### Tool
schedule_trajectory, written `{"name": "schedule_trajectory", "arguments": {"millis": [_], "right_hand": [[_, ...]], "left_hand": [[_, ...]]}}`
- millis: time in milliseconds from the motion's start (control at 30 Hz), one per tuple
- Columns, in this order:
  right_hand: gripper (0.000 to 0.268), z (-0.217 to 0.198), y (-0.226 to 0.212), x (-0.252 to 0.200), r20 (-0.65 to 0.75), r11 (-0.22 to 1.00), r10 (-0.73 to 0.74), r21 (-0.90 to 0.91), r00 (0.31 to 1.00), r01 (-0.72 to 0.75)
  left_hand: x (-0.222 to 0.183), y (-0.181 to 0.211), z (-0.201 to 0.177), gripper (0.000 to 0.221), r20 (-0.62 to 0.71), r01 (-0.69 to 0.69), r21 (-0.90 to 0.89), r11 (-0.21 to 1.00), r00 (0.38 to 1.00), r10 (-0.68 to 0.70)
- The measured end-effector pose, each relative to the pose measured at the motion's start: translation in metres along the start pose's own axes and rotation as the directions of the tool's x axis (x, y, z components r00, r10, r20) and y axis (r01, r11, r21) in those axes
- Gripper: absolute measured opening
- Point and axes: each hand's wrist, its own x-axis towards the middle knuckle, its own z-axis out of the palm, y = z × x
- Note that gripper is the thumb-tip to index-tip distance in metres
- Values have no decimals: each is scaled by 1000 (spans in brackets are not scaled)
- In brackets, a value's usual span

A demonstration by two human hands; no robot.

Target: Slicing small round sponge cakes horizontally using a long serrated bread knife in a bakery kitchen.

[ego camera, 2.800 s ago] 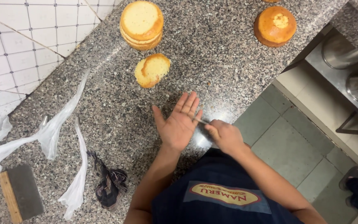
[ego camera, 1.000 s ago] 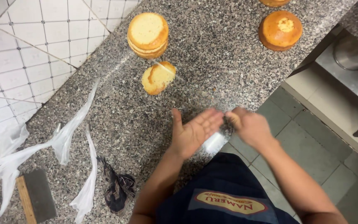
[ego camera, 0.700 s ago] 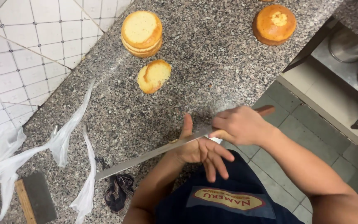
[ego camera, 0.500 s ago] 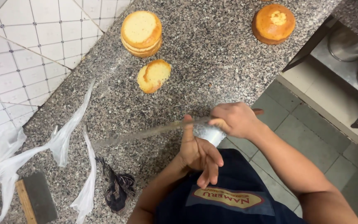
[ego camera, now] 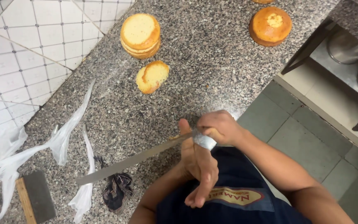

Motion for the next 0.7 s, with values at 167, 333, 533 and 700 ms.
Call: {"name": "schedule_trajectory", "arguments": {"millis": [167, 333, 533, 700], "right_hand": [[38, -5, 19, -3, -219, 993, 52, -90, 974, -73], [34, -16, 61, -59, -280, 780, 626, 257, 728, -571], [32, -43, 147, -147, -269, 556, 814, 618, 516, -555], [46, -92, 209, -169, -183, 357, 927, 691, 326, -628]], "left_hand": [[-28, -22, -18, 146, -58, 2, -37, 999, 998, -4], [-58, -23, -51, 121, -688, 256, 216, 942, 724, -38], [-73, -16, -89, 66, -928, 914, 371, 164, 358, 105], [-72, -24, -157, 56, -930, 930, 290, 227, 218, 296]]}}
